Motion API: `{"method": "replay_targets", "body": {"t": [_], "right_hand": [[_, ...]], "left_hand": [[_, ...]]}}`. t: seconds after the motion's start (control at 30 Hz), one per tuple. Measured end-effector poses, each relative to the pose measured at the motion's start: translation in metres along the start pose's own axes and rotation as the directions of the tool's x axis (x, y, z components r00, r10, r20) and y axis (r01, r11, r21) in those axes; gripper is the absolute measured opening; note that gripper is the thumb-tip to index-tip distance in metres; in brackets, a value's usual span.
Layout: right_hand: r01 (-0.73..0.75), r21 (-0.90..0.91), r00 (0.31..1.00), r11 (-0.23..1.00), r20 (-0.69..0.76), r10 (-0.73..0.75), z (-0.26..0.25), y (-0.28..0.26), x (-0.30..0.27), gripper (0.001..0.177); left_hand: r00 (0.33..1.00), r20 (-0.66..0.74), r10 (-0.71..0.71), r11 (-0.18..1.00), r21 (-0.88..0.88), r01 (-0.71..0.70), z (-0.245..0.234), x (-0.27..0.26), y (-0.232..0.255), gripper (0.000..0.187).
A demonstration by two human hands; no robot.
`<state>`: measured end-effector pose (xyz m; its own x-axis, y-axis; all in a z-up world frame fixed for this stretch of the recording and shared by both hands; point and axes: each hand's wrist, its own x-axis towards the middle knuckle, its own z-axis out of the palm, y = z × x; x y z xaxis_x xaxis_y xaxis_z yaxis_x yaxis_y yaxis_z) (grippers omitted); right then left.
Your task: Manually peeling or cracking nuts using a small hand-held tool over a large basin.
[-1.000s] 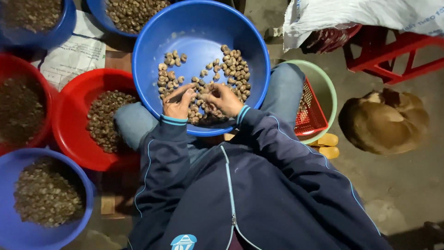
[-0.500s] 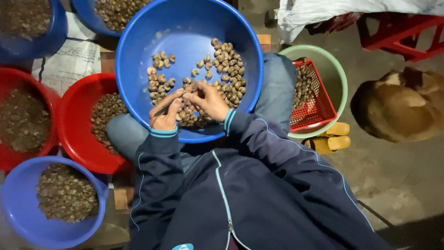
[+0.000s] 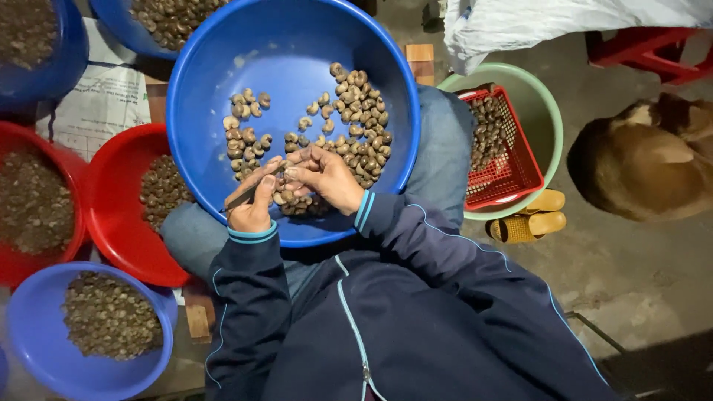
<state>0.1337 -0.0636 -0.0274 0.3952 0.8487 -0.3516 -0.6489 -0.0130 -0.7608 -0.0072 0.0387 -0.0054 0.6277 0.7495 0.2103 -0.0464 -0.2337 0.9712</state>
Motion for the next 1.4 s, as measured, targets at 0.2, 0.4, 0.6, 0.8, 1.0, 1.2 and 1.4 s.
{"method": "replay_targets", "body": {"t": [0.2,0.4,0.6,0.8,1.0,1.2,1.4], "right_hand": [[-0.019,0.013,0.999,1.0,-0.029,0.019,0.008,-0.006,-0.006,0.036],[0.047,-0.126,0.999,0.991,-0.014,-0.05,-0.002,0.008,-0.003,0.033],[0.058,-0.163,0.997,0.985,-0.04,-0.065,0.0,0.005,-0.005,0.035],[0.12,-0.329,0.992,0.937,-0.001,-0.127,-0.007,0.011,-0.003,0.031],[0.149,-0.407,0.986,0.901,-0.012,-0.169,-0.001,-0.001,-0.012,0.03],[0.241,-0.527,0.963,0.815,0.024,-0.269,0.001,-0.019,-0.02,0.031],[0.477,-0.518,0.798,0.71,-0.083,-0.597,-0.004,-0.1,-0.056,0.024]], "left_hand": [[1.0,-0.002,-0.019,0.999,-0.041,0.018,-0.005,0.001,0.0,0.023],[1.0,0.011,-0.013,0.995,-0.095,0.014,-0.004,-0.003,-0.01,0.023],[0.999,0.014,-0.031,0.988,-0.153,0.033,-0.001,-0.002,-0.008,0.02],[0.999,0.028,-0.033,0.988,-0.152,0.037,-0.002,-0.004,-0.01,0.022],[0.995,0.083,-0.059,0.981,-0.182,0.074,-0.003,-0.001,0.0,0.02],[0.989,0.067,-0.131,0.956,-0.257,0.144,-0.01,-0.005,-0.014,0.024],[0.982,0.054,-0.179,0.967,-0.174,0.186,-0.006,0.005,0.017,0.023]]}}
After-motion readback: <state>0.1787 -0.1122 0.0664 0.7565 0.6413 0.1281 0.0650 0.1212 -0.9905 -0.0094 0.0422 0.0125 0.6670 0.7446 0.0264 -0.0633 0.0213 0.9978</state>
